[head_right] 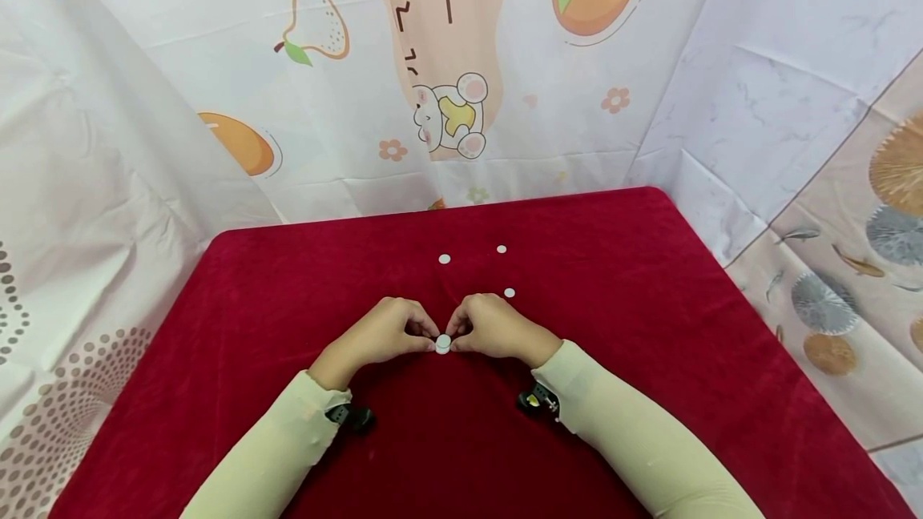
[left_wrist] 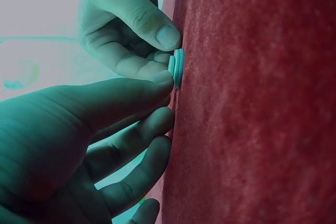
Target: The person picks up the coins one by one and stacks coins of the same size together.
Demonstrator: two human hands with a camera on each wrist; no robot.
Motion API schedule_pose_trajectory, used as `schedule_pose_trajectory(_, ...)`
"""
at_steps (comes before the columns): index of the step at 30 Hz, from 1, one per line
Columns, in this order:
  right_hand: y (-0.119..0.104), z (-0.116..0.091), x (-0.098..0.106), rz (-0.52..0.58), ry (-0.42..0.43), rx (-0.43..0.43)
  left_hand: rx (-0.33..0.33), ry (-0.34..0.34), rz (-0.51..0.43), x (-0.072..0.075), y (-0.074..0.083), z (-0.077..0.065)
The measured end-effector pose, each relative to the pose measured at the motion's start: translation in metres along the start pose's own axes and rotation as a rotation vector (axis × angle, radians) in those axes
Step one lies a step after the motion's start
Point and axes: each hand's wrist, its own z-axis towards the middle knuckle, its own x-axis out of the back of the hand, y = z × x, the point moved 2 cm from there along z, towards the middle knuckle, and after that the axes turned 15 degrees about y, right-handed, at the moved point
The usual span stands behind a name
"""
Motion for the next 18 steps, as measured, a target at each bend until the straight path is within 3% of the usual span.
schedule_pose_trajectory(18,-0.0005,0.0003,-0.0013,-0.043,0.030,0.015,-0.015,0.043,0.072,-0.0058,0.0016,0.0015)
